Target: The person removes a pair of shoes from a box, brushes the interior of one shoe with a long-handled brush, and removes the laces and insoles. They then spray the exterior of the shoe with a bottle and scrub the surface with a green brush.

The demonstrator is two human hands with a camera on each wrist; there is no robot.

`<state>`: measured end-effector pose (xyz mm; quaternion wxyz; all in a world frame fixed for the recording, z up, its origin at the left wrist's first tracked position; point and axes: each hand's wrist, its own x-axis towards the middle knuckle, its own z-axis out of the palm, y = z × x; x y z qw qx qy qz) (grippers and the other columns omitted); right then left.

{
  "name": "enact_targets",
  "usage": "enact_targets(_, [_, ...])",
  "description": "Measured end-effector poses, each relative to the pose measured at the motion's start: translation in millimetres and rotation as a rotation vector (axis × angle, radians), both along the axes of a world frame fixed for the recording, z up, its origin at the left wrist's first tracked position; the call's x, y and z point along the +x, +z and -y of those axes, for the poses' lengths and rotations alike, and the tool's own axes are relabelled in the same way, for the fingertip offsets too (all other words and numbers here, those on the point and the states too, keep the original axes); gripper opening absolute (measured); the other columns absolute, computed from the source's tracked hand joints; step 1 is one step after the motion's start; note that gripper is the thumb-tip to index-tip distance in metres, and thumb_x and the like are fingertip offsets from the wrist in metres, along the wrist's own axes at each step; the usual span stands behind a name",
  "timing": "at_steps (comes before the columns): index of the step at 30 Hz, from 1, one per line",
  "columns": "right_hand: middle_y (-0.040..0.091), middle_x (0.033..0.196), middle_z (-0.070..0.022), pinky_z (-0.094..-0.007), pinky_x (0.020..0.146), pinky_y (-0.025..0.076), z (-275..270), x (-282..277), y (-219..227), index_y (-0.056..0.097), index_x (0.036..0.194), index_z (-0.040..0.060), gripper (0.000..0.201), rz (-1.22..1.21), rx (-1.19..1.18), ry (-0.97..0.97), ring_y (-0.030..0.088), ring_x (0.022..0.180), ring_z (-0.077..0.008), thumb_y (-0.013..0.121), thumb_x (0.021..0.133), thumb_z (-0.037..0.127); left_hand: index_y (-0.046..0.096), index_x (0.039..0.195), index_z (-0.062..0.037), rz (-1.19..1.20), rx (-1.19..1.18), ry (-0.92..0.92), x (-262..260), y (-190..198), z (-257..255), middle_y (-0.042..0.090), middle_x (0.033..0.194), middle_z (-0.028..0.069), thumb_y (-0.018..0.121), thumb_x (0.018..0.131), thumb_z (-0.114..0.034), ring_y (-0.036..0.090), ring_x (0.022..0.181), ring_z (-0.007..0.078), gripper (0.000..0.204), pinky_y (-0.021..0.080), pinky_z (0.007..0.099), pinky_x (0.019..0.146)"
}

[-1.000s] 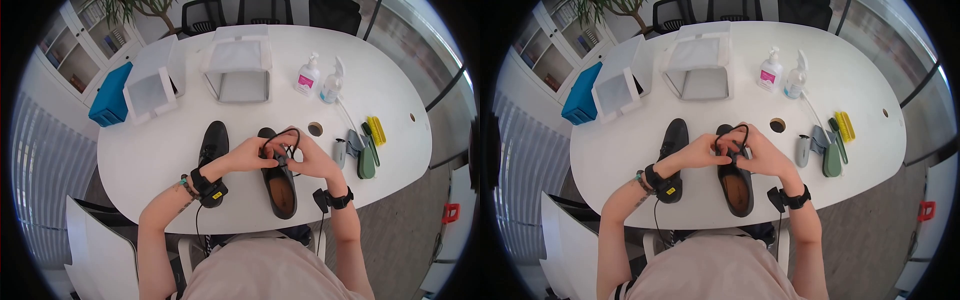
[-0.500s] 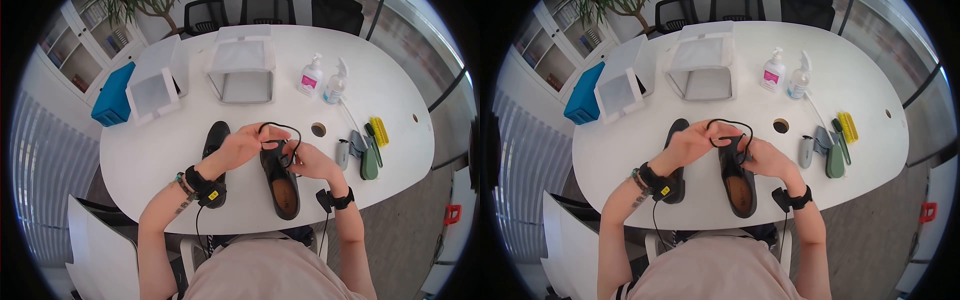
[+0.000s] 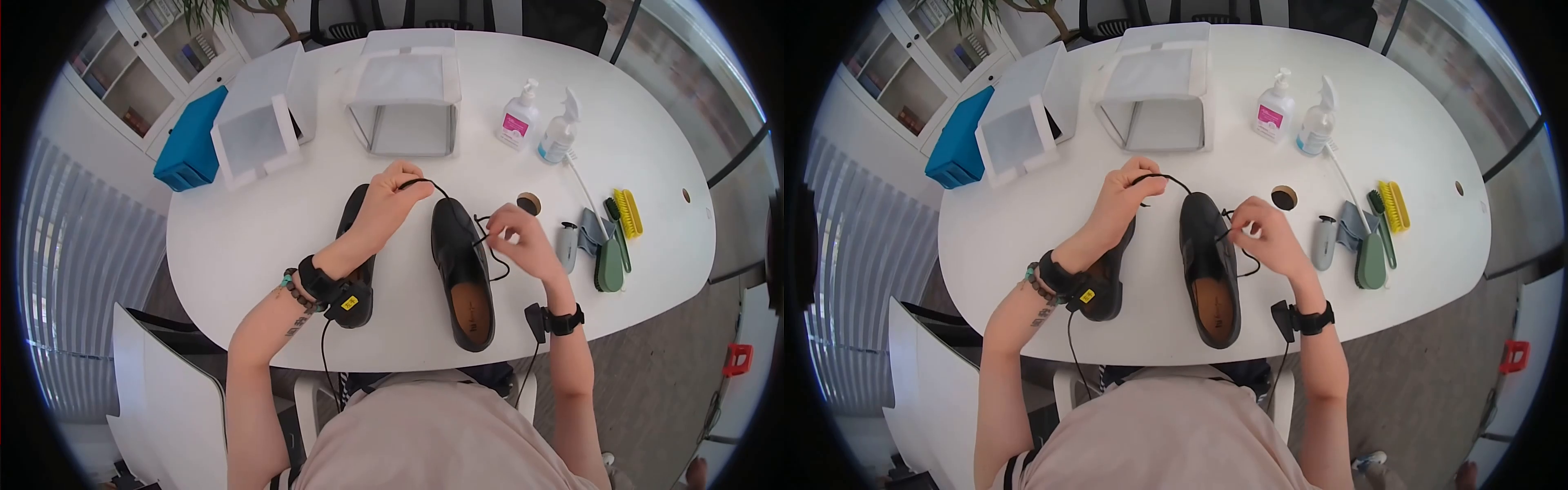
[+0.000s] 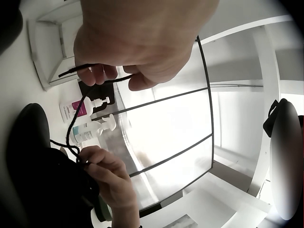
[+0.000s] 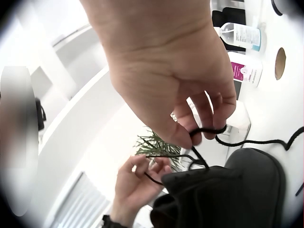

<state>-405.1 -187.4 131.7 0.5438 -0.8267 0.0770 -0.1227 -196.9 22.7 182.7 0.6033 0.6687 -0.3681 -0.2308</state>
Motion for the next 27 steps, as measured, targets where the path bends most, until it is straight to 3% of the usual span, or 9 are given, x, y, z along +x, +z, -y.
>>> enact_targets(3, [0.069,0.093,-0.0068,-0.0343,0.089,0.054,4.8,-3.3,5.0,0.062,0.093,0.004,0.002,0.224,0.31,-0.067,0.066,0.088,-0.0205,0.064,0.095,0.003,0.072,0.09,-0.0009,-0.319,-0.057,-0.074,-5.8,16.4,-1.9,0.062,0.083,0.0015,0.07,0.103,-0.013,0.073,0.101,0.0132,0.018,0.051,0.0291,0.086])
enact_targets(5, [0.064,0.079,-0.0073,-0.0355,0.083,0.054,7.5,-4.7,14.0,0.059,0.098,0.0041,0.005,0.327,0.958,0.112,0.065,0.08,-0.022,0.063,0.095,0.005,0.069,0.086,-0.0023,-0.327,-0.015,-0.156,6.9,3.5,-5.1,0.061,0.079,0.0006,0.07,0.104,-0.014,0.074,0.097,0.013,0.022,0.052,0.0282,0.086])
enact_targets(7, [0.057,0.066,-0.0087,-0.0392,0.072,0.054,9.1,-7.6,22.9,0.057,0.104,0.006,0.014,0.236,0.86,0.129,0.062,0.069,-0.0232,0.066,0.094,0.009,0.065,0.082,-0.0037,-0.335,0.027,-0.234,8.1,3.7,-5.5,0.059,0.075,-0.0004,0.07,0.105,-0.016,0.074,0.092,0.0128,0.026,0.052,0.0273,0.085])
enact_targets(10, [0.047,0.061,-0.0089,-0.0421,0.063,0.047,-16.3,-10.4,49.2,0.068,0.109,0.0084,0.02,-0.13,-0.602,-0.112,0.055,0.06,-0.027,0.078,0.095,0.019,0.059,0.075,-0.006,-0.035,0.249,-0.254,-5.1,8.2,-1.1,0.056,0.07,-0.0023,0.068,0.107,-0.022,0.074,0.086,0.0114,0.037,0.052,0.027,0.08])
enact_targets(14, [0.053,0.065,-0.0119,-0.0415,0.067,0.048,6.3,-11.2,7.0,0.073,0.094,0.0062,0.014,-0.013,-0.618,0.098,0.057,0.064,-0.0279,0.079,0.096,0.019,0.064,0.08,-0.0027,0.098,0.327,-0.267,-5.6,2.2,1.9,0.054,0.068,-0.0023,0.065,0.109,-0.027,0.071,0.082,0.0099,0.038,0.051,0.0279,0.075])
enact_targets(17, [0.062,0.073,-0.0113,-0.0406,0.073,0.049,-2.2,-7.5,11.4,0.068,0.077,0.0019,0.024,0.212,-0.421,-0.061,0.06,0.071,-0.0254,0.076,0.096,0.015,0.069,0.084,-0.0009,0.097,0.428,-0.304,-8.2,2.8,1.2,0.056,0.068,-0.0006,0.064,0.109,-0.028,0.065,0.076,0.0111,0.037,0.05,0.0301,0.074])
enact_targets(23, [0.059,0.075,0.0002,-0.0335,0.072,0.044,-7.7,-2.3,0.6,0.054,0.079,0.001,0.022,0.295,0.979,0.043,0.05,0.072,-0.0118,0.07,0.094,0.003,0.071,0.088,-0.0015,0.362,0.27,-0.36,-12.4,-29.0,7.0,0.065,0.073,0.0057,0.062,0.11,-0.034,0.057,0.068,0.0184,0.04,0.048,0.0361,0.07])
enact_targets(26, [0.059,0.07,-0.0006,-0.0362,0.067,0.049,-3.3,-7.6,23.9,0.058,0.081,0.0046,0.024,-0.041,-0.079,-0.231,0.056,0.065,-0.0167,0.075,0.095,0.016,0.069,0.088,-0.0015,0.316,0.461,-0.416,-15.0,-2.1,8.7,0.066,0.074,0.0074,0.061,0.11,-0.035,0.058,0.068,0.02,0.041,0.048,0.0378,0.068])
enact_targets(27, [0.059,0.07,-0.0006,-0.0362,0.067,0.049,-2.1,-8.7,18.1,0.058,0.081,0.0046,0.024,-0.043,-0.078,-0.223,0.056,0.065,-0.0167,0.075,0.095,0.016,0.068,0.088,-0.0015,0.26,0.562,-0.454,-16.6,3.9,9.9,0.065,0.074,0.008,0.061,0.11,-0.034,0.058,0.068,0.0202,0.04,0.048,0.0383,0.067])
